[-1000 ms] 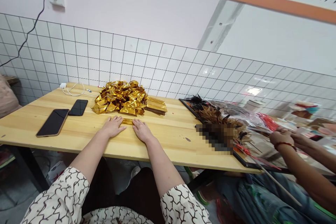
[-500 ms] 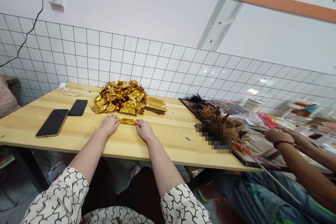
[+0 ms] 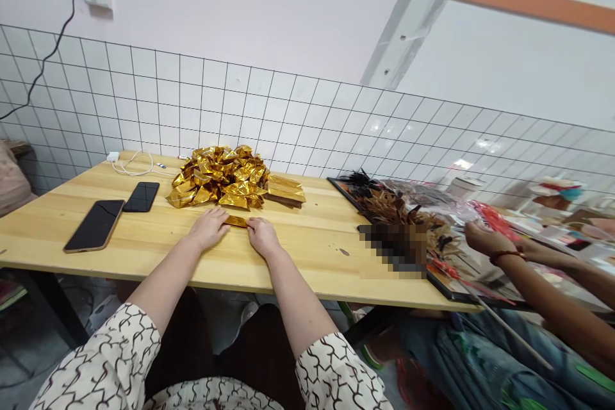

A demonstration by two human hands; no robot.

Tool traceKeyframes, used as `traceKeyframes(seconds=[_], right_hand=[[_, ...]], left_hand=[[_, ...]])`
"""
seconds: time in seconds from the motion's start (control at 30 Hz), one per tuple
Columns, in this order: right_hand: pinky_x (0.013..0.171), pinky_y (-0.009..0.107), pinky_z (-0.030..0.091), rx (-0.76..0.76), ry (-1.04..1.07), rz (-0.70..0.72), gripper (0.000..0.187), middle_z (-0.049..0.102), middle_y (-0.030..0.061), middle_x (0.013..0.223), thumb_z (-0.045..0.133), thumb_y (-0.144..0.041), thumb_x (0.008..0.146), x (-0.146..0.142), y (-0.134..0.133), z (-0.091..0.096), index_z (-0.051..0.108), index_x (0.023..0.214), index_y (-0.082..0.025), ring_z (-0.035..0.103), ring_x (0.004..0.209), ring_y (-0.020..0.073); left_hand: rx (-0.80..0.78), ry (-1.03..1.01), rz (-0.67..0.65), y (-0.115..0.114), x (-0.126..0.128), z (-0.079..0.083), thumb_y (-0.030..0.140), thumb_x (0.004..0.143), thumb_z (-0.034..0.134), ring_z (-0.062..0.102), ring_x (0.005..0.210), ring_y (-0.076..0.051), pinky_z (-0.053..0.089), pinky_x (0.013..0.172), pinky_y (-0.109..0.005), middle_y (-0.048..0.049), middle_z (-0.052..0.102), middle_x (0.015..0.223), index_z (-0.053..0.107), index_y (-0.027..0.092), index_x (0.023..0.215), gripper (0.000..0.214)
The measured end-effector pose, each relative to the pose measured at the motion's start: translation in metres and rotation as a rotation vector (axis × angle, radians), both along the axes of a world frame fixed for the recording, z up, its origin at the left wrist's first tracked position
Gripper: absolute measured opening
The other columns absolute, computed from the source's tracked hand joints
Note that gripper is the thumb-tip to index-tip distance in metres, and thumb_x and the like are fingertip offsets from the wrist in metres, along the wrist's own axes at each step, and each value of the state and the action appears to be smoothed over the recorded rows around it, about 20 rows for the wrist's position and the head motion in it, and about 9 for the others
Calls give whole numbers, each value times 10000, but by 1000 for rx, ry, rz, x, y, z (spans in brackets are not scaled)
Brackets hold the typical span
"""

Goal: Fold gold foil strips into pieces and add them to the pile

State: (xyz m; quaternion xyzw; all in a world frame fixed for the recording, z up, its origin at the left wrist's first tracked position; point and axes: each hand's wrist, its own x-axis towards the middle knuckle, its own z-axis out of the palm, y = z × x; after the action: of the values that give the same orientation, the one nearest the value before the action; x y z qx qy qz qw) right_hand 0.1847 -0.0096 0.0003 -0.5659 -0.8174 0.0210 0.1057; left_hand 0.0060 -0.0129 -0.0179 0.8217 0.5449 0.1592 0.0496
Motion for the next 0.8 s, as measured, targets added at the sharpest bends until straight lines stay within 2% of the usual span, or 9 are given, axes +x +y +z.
traceKeyframes(seconds=[0.13,0.23,0.37,0.47,0.63,0.8], right_hand=[[984,311,396,22,-8,18,380,675,120,1121,364,-137,880,-1,1,-2,694,1067,-148,580,1090,219],[1009,344,378,58,22,85,372,650,125,1174,367,-161,892,-3,2,-7,659,1122,-140,544,1149,217],[1103,434,268,7,80,214,473,443,119,1441,299,-283,946,-4,6,-16,438,1379,-151,352,1355,217],[1125,453,225,-99,72,256,532,349,114,1500,217,-358,964,-4,9,-19,338,1442,-156,269,1403,211],[1149,436,160,-178,-9,190,579,273,121,1530,183,-393,964,-6,4,-13,282,1466,-123,192,1431,212],[1149,437,152,-197,-52,136,595,230,108,1544,182,-421,960,-10,-1,-9,256,1478,-137,165,1438,218]], left_hand=[[-58,21,-110,0,10,-7,553,903,305,235,1418,-251,194,1156,-405,-94,316,1518,400,156,1403,645],[-135,35,-104,0,12,-8,621,889,254,225,1422,-249,186,1154,-383,-110,272,1531,345,126,1433,741],[-173,42,-102,-1,11,-6,639,885,217,193,1432,-238,152,1160,-359,-107,239,1541,278,110,1462,785],[-174,45,-126,-1,9,-6,637,885,204,175,1436,-228,141,1159,-363,-90,215,1549,245,139,1475,773],[-186,64,-111,-1,7,-5,647,868,233,167,1438,-229,138,1158,-360,-83,202,1554,251,147,1474,786],[-209,55,-68,-2,10,-1,645,864,229,194,1431,-240,141,1160,-357,-105,233,1544,278,111,1462,803]])
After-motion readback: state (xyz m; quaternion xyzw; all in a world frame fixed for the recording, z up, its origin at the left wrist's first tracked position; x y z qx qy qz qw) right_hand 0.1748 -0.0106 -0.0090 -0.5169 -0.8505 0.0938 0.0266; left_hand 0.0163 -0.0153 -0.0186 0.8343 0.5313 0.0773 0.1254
